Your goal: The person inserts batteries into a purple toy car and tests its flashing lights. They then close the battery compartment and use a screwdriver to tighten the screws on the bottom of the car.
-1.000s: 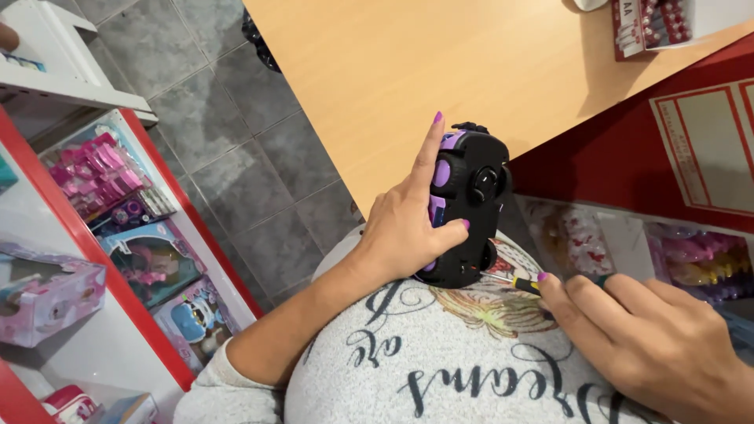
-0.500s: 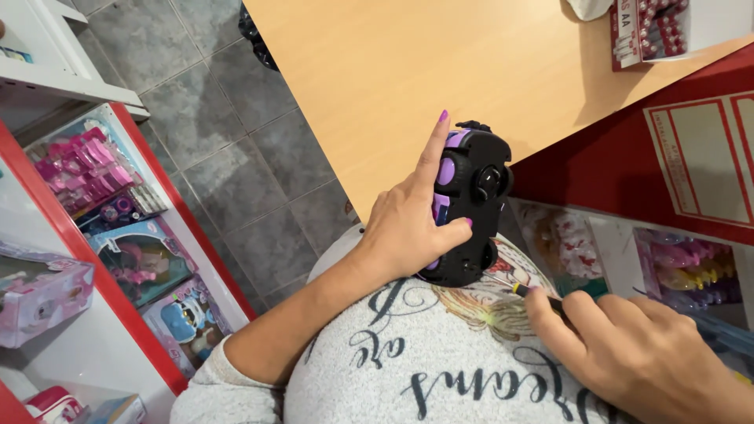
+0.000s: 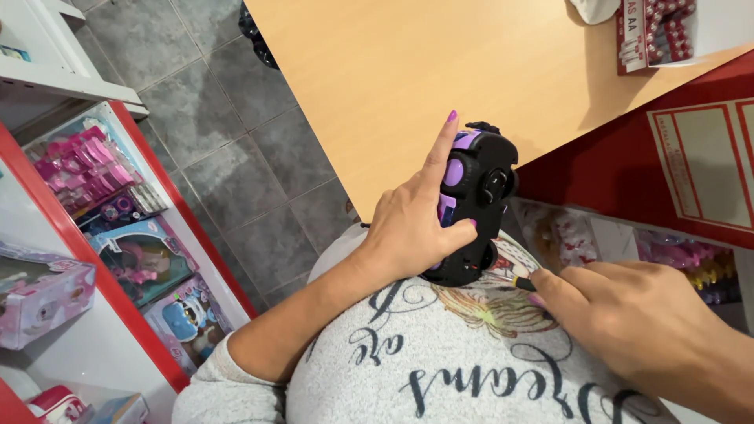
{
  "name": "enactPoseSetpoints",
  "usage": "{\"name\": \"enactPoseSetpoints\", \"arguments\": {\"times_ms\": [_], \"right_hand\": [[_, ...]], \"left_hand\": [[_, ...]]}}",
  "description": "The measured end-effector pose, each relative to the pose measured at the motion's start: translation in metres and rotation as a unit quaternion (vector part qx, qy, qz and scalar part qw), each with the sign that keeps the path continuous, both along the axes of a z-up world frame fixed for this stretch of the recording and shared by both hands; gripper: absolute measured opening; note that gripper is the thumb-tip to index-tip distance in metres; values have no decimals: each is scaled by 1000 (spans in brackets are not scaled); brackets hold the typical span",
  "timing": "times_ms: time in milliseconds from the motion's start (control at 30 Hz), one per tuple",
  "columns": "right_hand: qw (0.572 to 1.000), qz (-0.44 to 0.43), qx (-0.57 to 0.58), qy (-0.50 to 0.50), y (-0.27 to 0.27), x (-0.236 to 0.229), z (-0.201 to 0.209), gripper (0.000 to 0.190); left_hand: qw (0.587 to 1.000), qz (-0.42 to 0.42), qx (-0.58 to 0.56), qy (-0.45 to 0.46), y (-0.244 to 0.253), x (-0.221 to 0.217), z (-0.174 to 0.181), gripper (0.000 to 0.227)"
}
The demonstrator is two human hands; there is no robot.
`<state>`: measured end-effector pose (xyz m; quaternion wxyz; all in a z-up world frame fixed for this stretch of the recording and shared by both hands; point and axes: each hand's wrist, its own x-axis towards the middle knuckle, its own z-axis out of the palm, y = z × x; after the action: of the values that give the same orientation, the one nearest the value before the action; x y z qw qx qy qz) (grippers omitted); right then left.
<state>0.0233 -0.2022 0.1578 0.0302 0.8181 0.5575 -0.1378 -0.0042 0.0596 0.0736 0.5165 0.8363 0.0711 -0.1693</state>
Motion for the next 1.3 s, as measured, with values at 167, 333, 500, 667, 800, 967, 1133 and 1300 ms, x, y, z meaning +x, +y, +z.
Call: {"name": "enactPoseSetpoints", "arguments": {"times_ms": [167, 333, 500, 667, 800, 967, 1133, 1300], "right_hand": [[959, -135, -230, 101, 2, 15, -5, 25], [926, -166, -329, 83, -6, 13, -13, 30], [999, -39, -18, 0, 11, 21, 36, 28], [997, -20, 65, -39, 17, 13, 34, 28], [995, -12, 86, -41, 16, 13, 30, 27], [996, 4, 86, -39, 14, 10, 27, 29], [997, 12, 67, -42, 9, 6, 27, 25], [996, 5, 79, -43, 10, 4, 28, 27]], "left_hand": [[1000, 1, -2, 10, 3, 1, 1, 111], [1000, 10, -20, 9, 9, 1, 4, 110], [999, 22, -43, -12, 9, -2, -1, 110], [999, 22, -42, -14, 8, -4, -1, 110], [999, 7, -46, 20, 8, -2, 9, 109], [999, 9, -45, 24, 7, -5, 8, 110], [999, 8, -45, 7, 6, -7, 5, 111], [999, 6, -43, 16, 6, -7, 7, 110]]}}
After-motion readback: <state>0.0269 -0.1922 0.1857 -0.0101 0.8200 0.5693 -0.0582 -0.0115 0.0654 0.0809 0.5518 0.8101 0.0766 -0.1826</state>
